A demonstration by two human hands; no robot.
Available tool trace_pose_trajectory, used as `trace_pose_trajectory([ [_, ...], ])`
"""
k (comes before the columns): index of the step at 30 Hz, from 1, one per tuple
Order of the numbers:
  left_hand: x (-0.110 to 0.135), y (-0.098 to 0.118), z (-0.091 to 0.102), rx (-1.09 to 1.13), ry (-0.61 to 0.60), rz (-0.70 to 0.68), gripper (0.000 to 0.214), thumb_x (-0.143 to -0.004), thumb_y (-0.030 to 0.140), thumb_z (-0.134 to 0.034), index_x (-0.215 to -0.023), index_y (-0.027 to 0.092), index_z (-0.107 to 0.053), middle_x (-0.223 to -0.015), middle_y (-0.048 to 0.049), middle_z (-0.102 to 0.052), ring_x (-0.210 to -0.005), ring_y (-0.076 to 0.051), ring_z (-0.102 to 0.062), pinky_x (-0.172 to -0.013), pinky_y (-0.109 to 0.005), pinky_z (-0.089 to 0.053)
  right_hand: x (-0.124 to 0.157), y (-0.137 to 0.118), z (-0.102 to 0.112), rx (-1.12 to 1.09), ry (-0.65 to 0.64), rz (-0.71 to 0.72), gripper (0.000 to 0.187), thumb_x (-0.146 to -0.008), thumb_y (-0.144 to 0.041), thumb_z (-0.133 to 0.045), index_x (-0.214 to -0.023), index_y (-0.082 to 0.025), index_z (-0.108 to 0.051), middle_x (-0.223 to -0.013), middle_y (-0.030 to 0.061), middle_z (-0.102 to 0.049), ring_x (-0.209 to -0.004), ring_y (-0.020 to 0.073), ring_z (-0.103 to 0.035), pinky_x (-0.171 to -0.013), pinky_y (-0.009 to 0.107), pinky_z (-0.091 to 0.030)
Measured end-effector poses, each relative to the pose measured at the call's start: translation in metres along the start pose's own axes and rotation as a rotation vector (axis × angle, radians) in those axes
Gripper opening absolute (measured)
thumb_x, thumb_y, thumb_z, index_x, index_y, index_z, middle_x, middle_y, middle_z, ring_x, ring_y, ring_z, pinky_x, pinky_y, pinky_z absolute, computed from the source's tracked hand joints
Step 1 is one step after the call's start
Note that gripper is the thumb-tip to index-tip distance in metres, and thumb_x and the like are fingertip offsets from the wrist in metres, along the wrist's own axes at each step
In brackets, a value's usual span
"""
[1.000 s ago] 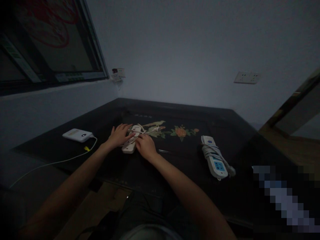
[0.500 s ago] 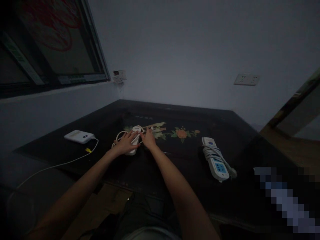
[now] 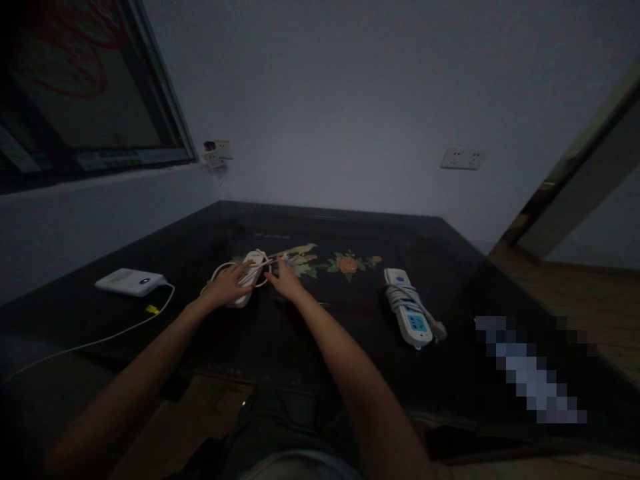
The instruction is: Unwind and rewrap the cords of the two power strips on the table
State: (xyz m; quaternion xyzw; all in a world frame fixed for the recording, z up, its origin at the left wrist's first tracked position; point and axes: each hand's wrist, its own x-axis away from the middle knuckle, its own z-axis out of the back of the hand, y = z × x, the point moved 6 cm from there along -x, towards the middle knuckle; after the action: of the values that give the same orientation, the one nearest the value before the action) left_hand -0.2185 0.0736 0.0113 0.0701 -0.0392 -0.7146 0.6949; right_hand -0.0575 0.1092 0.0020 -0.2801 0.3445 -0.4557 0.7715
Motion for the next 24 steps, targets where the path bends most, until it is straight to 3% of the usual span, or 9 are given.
trace_pose_trajectory([
  [3, 0.001, 0.0, 0.002, -0.034, -0.004, 0.025, 0.075, -0.081, 0.051, -0.047, -0.148, 0.03, -0.023, -0.154, -0.0106, -0.029, -0.137, -0.04, -0.028, -0.097, -0.07, -0.032, 0.031, -0.017, 0.025, -0.001, -0.008, 0.032, 0.051, -0.085, -0.028, -0.056, -0.134, -0.016, -0.048, -0.137, 0.012, -0.053, -0.127, 0.0212, -0.049, -0.105, 0.037, -0.039],
  [7, 0.007, 0.007, 0.004, -0.097, 0.077, -0.006, 0.076, -0.083, 0.051, -0.048, -0.15, 0.025, -0.02, -0.153, -0.014, -0.028, -0.14, -0.039, -0.023, -0.101, -0.073, -0.024, 0.108, -0.03, 0.085, -0.029, 0.041, 0.087, 0.032, -0.085, -0.029, -0.055, -0.115, -0.021, -0.063, -0.12, 0.0065, -0.065, -0.114, 0.0185, -0.058, -0.098, 0.034, -0.044],
  [10, 0.014, 0.025, 0.009, -0.092, 0.158, -0.094, 0.073, -0.087, 0.048, -0.046, -0.149, 0.023, -0.02, -0.154, -0.0151, -0.026, -0.142, -0.037, -0.021, -0.105, -0.071, -0.018, 0.177, -0.011, 0.151, 0.01, 0.256, -0.025, 0.028, -0.087, -0.033, -0.05, -0.107, -0.022, -0.066, -0.11, 0.0065, -0.068, -0.103, 0.0199, -0.063, -0.09, 0.036, -0.049],
  [13, 0.028, 0.06, 0.018, -0.019, 0.246, -0.211, 0.063, -0.089, 0.042, -0.045, -0.147, 0.022, -0.027, -0.154, -0.0129, -0.029, -0.142, -0.031, -0.023, -0.112, -0.062, -0.012, 0.236, 0.021, 0.218, 0.327, 0.603, -0.155, 0.034, -0.086, -0.039, -0.049, -0.109, -0.02, -0.064, -0.113, 0.0111, -0.065, -0.109, 0.0255, -0.059, -0.096, 0.043, -0.044],
  [15, 0.041, 0.092, 0.023, 0.096, 0.253, -0.332, 0.056, -0.089, 0.036, -0.047, -0.142, 0.022, -0.037, -0.151, -0.0105, -0.034, -0.14, -0.028, -0.028, -0.115, -0.055, -0.014, 0.257, 0.043, 0.244, 0.525, 0.682, -0.268, 0.045, -0.085, -0.044, -0.048, -0.118, -0.017, -0.059, -0.117, 0.0144, -0.062, -0.113, 0.0294, -0.055, -0.097, 0.046, -0.042],
  [18, 0.07, 0.142, 0.021, 0.42, 0.115, -0.508, 0.041, -0.089, 0.036, -0.047, -0.128, 0.024, -0.054, -0.136, -0.0059, -0.054, -0.126, -0.021, -0.049, -0.11, -0.039, -0.033, 0.259, 0.073, 0.252, 0.637, 0.545, -0.461, 0.065, -0.084, -0.054, -0.048, -0.137, -0.017, -0.043, -0.131, 0.0175, -0.052, -0.117, 0.0319, -0.053, -0.092, 0.046, -0.045],
  [20, 0.092, 0.17, 0.015, 0.649, -0.001, -0.518, 0.036, -0.089, 0.036, -0.048, -0.122, 0.025, -0.059, -0.121, -0.0042, -0.065, -0.111, -0.018, -0.06, -0.098, -0.032, -0.045, 0.252, 0.085, 0.248, 0.669, 0.439, -0.564, 0.073, -0.084, -0.06, -0.044, -0.144, -0.019, -0.034, -0.134, 0.0189, -0.05, -0.114, 0.0331, -0.056, -0.087, 0.046, -0.048],
  [24, 0.14, 0.219, -0.008, 0.942, -0.199, -0.541, 0.027, -0.086, 0.028, -0.052, -0.109, 0.023, -0.066, -0.103, -0.0037, -0.072, -0.094, -0.016, -0.066, -0.085, -0.028, -0.05, 0.235, 0.096, 0.238, 0.741, 0.245, -0.659, 0.09, -0.077, -0.066, -0.052, -0.148, -0.018, -0.025, -0.122, 0.022, -0.058, -0.109, 0.037, -0.059, -0.082, 0.048, -0.048],
])
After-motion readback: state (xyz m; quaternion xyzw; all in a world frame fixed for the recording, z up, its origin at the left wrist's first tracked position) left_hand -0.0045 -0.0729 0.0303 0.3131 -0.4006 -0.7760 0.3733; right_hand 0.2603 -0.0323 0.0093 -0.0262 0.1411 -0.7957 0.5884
